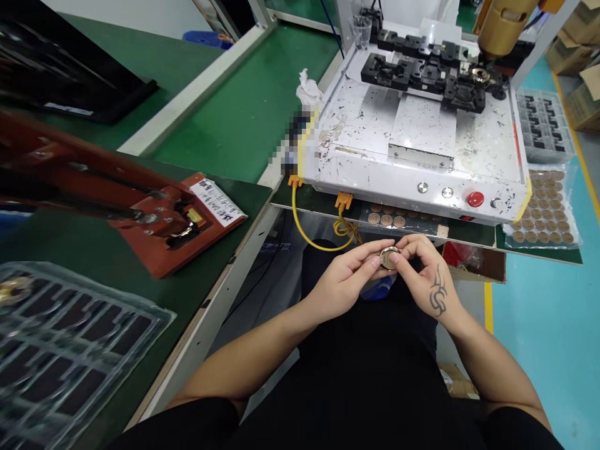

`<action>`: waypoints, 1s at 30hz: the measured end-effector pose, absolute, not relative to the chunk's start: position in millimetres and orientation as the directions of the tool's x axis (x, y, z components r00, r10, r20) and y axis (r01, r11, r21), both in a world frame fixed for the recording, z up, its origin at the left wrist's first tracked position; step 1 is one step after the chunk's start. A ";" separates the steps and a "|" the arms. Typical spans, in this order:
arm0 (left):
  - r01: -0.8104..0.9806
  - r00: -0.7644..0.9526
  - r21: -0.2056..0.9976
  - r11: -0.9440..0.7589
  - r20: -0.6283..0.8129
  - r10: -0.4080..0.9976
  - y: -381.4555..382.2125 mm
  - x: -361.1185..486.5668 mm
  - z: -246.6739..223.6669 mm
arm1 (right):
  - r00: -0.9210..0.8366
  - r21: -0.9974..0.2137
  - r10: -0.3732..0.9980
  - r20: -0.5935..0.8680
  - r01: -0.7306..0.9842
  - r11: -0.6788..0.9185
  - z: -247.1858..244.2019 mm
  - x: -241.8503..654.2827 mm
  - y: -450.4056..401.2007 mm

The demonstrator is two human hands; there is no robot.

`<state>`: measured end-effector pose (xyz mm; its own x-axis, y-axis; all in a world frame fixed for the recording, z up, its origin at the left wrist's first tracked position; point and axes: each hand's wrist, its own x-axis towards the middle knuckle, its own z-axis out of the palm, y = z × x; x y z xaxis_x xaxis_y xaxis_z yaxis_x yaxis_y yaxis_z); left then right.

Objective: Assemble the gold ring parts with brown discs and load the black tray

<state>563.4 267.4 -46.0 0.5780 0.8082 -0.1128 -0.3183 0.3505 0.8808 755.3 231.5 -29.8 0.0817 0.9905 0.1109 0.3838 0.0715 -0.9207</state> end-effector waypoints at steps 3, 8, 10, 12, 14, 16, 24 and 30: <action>-0.305 0.583 0.893 0.329 -0.098 0.807 266.9 563.5 -46.2 | 0.067 -0.914 0.989 0.134 0.394 0.097 -29.8 754.4 231.8; -0.265 0.565 0.931 0.252 -0.062 0.823 264.0 565.7 -49.3 | 0.049 -0.876 0.976 0.212 0.451 0.168 -31.8 751.5 231.4; -0.239 0.545 0.950 0.202 -0.041 0.837 263.1 566.0 -51.8 | 0.061 -0.833 0.959 0.276 0.512 0.207 -35.0 751.9 231.5; -0.192 0.537 0.971 0.145 -0.019 0.843 263.7 564.4 -53.2 | 0.081 -0.790 0.944 0.321 0.573 0.220 -38.4 753.8 232.3; -0.124 0.554 0.990 0.071 0.010 0.833 266.7 560.9 -52.4 | 0.031 -0.759 0.948 0.317 0.607 0.234 -40.2 756.5 233.6; -0.052 0.598 0.999 0.006 0.026 0.801 271.8 556.4 -49.4 | -0.076 -0.744 0.953 0.293 0.608 0.277 -39.0 758.5 235.2; -0.194 0.471 0.971 0.143 -0.036 0.881 282.9 554.6 -39.6 | 0.111 -0.960 0.989 0.099 0.271 0.066 -30.1 745.2 240.5; -0.076 0.409 0.996 0.039 -0.005 0.912 275.0 550.3 -29.3 | 0.076 -0.993 0.997 -0.004 0.122 -0.013 -32.3 735.3 242.7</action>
